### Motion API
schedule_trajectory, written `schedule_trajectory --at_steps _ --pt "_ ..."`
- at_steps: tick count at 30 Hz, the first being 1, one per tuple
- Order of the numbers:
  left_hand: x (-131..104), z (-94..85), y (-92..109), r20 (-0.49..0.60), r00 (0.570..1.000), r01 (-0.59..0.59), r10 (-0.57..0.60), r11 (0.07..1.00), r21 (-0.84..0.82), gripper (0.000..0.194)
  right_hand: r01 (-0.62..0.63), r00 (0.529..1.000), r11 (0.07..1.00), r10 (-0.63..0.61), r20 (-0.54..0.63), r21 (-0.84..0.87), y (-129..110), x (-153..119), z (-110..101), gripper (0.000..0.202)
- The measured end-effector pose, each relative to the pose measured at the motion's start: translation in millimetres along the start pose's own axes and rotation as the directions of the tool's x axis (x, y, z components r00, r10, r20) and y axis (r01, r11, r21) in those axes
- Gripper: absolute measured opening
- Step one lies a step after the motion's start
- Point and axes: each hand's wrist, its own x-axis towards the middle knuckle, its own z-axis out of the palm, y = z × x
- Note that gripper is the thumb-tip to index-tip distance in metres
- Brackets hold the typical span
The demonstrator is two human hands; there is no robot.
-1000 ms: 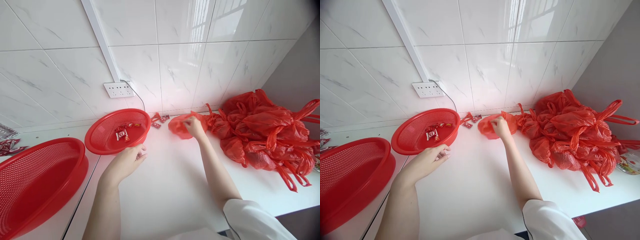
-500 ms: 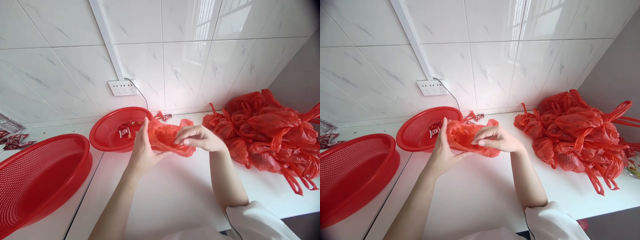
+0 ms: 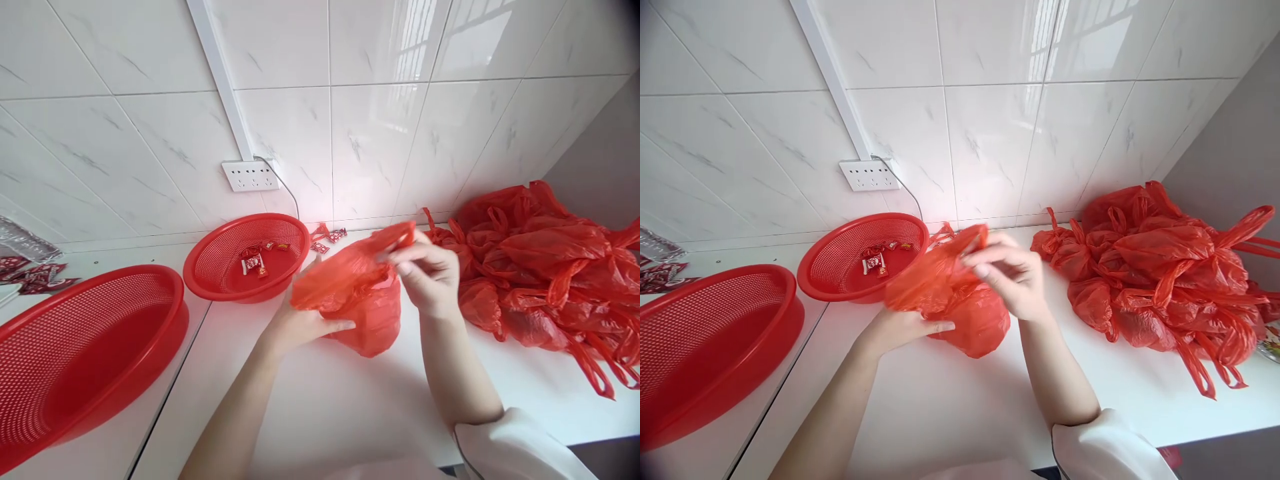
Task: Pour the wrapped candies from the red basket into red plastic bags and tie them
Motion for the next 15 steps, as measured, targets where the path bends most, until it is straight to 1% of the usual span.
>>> schedule_trajectory --at_steps 1,2,3,4,5,6,7,8,9,10,11,12,13,14,15 --pt "0 -0.4 4 -0.068 0.998 -0.011 0.006 0.997 -0.081 0.067 -0.014 0.988 1.0 0.015 0.152 -0.011 -4 -2 4 0.014" --pt "0 -0.8 7 -0.158 0.987 -0.019 -0.006 0.987 -0.158 0.064 -0.021 0.963 0.998 0.035 0.268 -0.052 -6 -3 10 0.016" --pt "1 -1.6 9 -0.261 0.964 -0.015 -0.048 0.972 -0.233 0.061 -0.026 0.943 0.992 0.067 0.326 -0.126 -7 -5 17 0.022" --pt "2 -2.8 9 -0.365 0.923 0.004 -0.122 0.951 -0.308 0.059 -0.032 0.94 0.973 0.107 0.323 -0.228 -7 -7 24 0.031" --pt "3 -4.8 8 -0.45 0.867 0.029 -0.216 0.922 -0.387 0.059 -0.042 0.954 0.938 0.139 0.265 -0.343 -7 -8 32 0.039" --pt "5 -7.6 5 -0.506 0.803 0.054 -0.315 0.884 -0.463 0.061 -0.057 0.972 0.893 0.152 0.179 -0.447 -6 -10 39 0.045" --pt "7 -11.1 2 -0.531 0.747 0.072 -0.4 0.843 -0.533 0.063 -0.066 0.984 0.851 0.144 0.109 -0.522 -5 -12 45 0.047" --pt "9 -15.3 -2 -0.538 0.709 0.067 -0.456 0.803 -0.592 0.064 -0.049 0.987 0.827 0.125 0.097 -0.56 -5 -14 50 0.046" --pt "10 -19.9 -6 -0.544 0.684 0.035 -0.485 0.767 -0.64 0.064 -0.003 0.982 0.827 0.109 0.155 -0.562 -5 -16 53 0.042" --pt "12 -24.7 -9 -0.556 0.666 -0.019 -0.498 0.733 -0.68 0.064 0.058 0.954 0.85 0.108 0.28 -0.524 -5 -17 56 0.037" --pt "13 -29.4 -13 -0.562 0.659 -0.084 -0.499 0.695 -0.715 0.063 0.108 0.883 0.883 0.126 0.452 -0.456 -4 -20 57 0.031" --pt "13 -33.8 -15 -0.565 0.657 -0.15 -0.499 0.647 -0.747 0.062 0.124 0.759 0.915 0.162 0.631 -0.384 -2 -22 58 0.026" --pt "14 -37.7 -16 -0.558 0.661 -0.206 -0.501 0.594 -0.778 0.061 0.105 0.6 0.93 0.223 0.768 -0.352 1 -25 59 0.021" --pt "14 -41.1 -17 -0.553 0.66 -0.252 -0.508 0.543 -0.801 0.061 0.067 0.451 0.918 0.321 0.833 -0.39 6 -27 59 0.018" --pt "14 -43.8 -17 -0.557 0.646 -0.3 -0.521 0.498 -0.814 0.06 0.036 0.352 0.874 0.443 0.825 -0.485 13 -29 60 0.019"
